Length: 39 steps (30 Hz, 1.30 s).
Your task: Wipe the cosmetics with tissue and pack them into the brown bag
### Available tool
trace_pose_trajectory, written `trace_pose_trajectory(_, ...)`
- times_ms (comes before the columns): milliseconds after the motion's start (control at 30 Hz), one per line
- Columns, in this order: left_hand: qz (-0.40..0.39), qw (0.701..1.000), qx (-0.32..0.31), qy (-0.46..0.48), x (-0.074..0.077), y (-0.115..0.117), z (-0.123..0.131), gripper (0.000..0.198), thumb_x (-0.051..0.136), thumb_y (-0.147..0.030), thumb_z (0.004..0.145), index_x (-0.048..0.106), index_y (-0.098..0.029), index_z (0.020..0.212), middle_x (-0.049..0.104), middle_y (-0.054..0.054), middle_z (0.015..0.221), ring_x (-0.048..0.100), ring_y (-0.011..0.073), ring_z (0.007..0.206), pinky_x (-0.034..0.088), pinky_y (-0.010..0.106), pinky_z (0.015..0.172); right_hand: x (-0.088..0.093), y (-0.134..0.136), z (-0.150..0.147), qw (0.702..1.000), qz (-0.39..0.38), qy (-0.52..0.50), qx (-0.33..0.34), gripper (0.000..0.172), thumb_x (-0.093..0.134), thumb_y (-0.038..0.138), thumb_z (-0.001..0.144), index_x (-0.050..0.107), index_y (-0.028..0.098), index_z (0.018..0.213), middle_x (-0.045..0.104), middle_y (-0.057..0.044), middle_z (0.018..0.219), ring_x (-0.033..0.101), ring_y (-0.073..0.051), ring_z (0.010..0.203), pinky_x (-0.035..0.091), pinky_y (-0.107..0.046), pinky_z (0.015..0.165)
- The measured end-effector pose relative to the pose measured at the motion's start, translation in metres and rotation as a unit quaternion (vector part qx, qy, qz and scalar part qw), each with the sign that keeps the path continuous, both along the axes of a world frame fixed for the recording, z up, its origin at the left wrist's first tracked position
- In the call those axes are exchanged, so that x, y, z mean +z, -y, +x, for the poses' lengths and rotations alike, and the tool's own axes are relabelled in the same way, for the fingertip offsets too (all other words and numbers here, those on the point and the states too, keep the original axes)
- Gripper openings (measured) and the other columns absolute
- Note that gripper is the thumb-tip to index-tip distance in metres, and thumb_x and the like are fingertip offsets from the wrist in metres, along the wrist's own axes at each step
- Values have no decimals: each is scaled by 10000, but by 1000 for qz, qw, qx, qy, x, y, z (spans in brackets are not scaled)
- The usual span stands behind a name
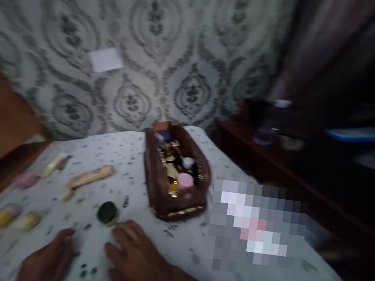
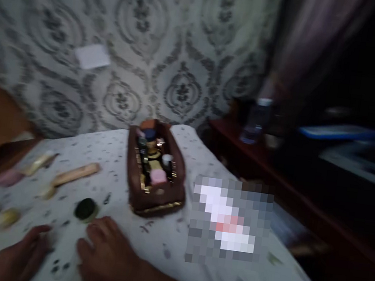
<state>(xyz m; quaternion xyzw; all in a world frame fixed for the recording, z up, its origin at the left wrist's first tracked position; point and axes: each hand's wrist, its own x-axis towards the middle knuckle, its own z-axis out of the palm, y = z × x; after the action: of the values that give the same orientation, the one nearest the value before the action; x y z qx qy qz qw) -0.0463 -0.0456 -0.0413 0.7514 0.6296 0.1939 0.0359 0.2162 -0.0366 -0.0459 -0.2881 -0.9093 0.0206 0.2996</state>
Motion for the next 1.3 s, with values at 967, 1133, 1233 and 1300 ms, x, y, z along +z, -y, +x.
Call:
trace_pose_trajectory(967, -40, 970, 225, -87, 81, -230, -157, 360, 611, -374, 927, 570, -163, 1215, 602, 94, 1208, 613, 236, 1057, 533, 459, 902, -13, -33, -45, 980, 0, -175, -95, 401, 510, 176, 921, 534, 246, 1315, 599, -114, 1336, 588, -252, 1229, 562, -431, 969)
trace_pose_trajectory(1133, -102, 963, 227, -102, 55, -253, -151, 387, 616, -369, 924, 551, -167, 1247, 585, 100, 1241, 603, 246, 1079, 529, 472, 913, -8, -31, -40, 980, -11, -172, -95, 389, 506, 172, 928, 519, 243, 1310, 604, -111, 1320, 583, -226, 1231, 551, -387, 986)
trace_pose_trajectory(1233, -121, 960, 235, -87, 49, -260, -147, 400, 614, -371, 924, 541, -170, 1262, 573, 104, 1260, 596, 252, 1091, 523, 481, 922, -7, -32, -39, 982, -13, -165, -95, 380, 521, 171, 921, 531, 236, 1295, 609, -114, 1312, 584, -221, 1230, 548, -372, 989)
trace_pose_trajectory(1300, -131, 963, 226, -67, 50, -262, -147, 408, 617, -368, 921, 535, -173, 1270, 562, 107, 1277, 587, 259, 1108, 517, 490, 931, -6, -32, -38, 981, -11, -166, -95, 367, 520, 166, 918, 548, 232, 1278, 614, -116, 1302, 590, -222, 1220, 552, -374, 982)
